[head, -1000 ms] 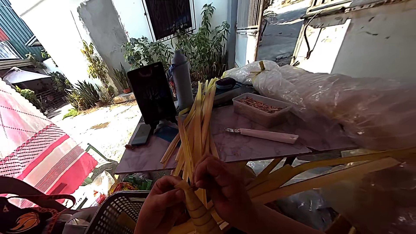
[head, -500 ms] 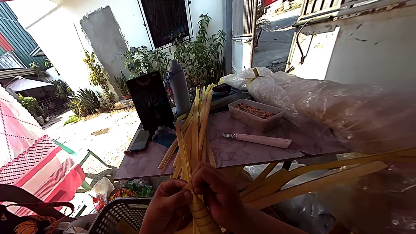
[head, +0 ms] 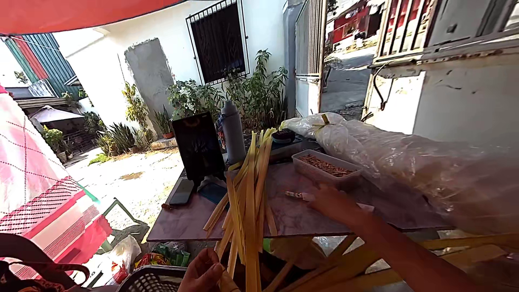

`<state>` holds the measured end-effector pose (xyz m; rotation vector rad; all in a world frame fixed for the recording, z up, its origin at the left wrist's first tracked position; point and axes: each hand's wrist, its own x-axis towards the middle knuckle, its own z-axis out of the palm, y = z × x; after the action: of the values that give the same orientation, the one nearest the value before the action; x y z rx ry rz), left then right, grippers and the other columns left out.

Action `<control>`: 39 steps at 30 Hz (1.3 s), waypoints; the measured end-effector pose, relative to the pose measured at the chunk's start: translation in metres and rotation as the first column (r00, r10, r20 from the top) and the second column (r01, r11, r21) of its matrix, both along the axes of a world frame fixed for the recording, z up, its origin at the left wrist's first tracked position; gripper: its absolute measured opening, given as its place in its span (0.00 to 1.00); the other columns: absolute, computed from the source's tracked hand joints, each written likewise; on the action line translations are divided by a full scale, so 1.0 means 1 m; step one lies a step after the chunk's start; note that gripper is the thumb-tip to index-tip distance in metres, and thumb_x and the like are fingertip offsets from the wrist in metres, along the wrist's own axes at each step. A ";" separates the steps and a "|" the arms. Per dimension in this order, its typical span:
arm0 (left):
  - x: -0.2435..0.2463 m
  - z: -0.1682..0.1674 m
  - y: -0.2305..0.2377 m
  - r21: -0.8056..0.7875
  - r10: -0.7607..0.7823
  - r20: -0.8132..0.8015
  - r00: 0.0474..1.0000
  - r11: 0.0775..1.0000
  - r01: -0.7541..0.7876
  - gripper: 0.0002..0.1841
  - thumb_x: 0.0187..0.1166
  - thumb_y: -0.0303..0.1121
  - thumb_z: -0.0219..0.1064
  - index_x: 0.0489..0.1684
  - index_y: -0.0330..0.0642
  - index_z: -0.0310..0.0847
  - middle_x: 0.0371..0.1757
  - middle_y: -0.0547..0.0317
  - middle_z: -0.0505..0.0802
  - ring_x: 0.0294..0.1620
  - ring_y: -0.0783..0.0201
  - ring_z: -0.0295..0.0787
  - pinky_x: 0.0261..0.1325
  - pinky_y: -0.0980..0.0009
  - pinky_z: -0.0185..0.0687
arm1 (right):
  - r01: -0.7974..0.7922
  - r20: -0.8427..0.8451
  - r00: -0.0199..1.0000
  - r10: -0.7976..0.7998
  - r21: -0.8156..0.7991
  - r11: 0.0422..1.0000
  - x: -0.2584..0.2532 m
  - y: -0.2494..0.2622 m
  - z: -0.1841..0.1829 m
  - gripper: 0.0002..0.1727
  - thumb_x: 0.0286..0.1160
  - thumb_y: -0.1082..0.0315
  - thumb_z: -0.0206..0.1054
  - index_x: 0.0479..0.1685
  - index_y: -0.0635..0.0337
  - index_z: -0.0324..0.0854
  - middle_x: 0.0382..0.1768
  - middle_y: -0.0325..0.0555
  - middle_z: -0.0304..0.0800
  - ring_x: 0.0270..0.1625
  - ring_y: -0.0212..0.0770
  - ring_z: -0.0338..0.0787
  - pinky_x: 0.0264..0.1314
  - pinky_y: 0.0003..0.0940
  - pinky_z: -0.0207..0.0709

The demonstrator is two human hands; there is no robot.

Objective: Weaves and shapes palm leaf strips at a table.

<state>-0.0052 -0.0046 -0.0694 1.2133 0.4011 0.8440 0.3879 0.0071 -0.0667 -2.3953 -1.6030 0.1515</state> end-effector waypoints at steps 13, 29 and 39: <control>0.062 0.018 0.019 -0.023 0.714 0.154 0.683 0.694 -0.720 0.06 0.86 0.20 0.57 0.37 0.37 0.75 0.22 0.61 0.92 0.20 0.70 0.92 0.30 0.76 0.91 | -0.151 -0.195 0.869 0.454 0.770 0.620 -0.112 -0.071 0.016 0.24 0.92 0.53 0.46 0.56 0.65 0.77 0.27 0.43 0.82 0.24 0.33 0.85 0.26 0.30 0.82; 0.080 0.023 0.021 -0.203 0.608 0.134 0.782 0.790 -0.579 0.11 0.91 0.26 0.53 0.37 0.33 0.77 0.32 0.54 0.93 0.31 0.65 0.95 0.40 0.72 0.93 | -0.263 -0.176 0.734 0.656 0.817 0.513 -0.173 -0.045 -0.022 0.20 0.90 0.64 0.50 0.56 0.73 0.81 0.33 0.54 0.86 0.31 0.37 0.85 0.37 0.27 0.81; 0.084 0.008 0.025 -0.106 0.531 -0.086 0.843 0.836 -0.538 0.07 0.86 0.26 0.62 0.35 0.39 0.76 0.28 0.61 0.87 0.22 0.76 0.81 0.23 0.84 0.71 | -0.266 -0.174 0.764 0.621 0.793 0.548 -0.168 -0.042 -0.034 0.21 0.88 0.62 0.51 0.55 0.72 0.82 0.34 0.54 0.86 0.30 0.37 0.84 0.36 0.27 0.80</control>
<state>0.0790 0.0200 -0.0618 1.0137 0.8541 1.2470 0.2196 -0.0350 -0.1012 -1.1732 -1.6023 0.1014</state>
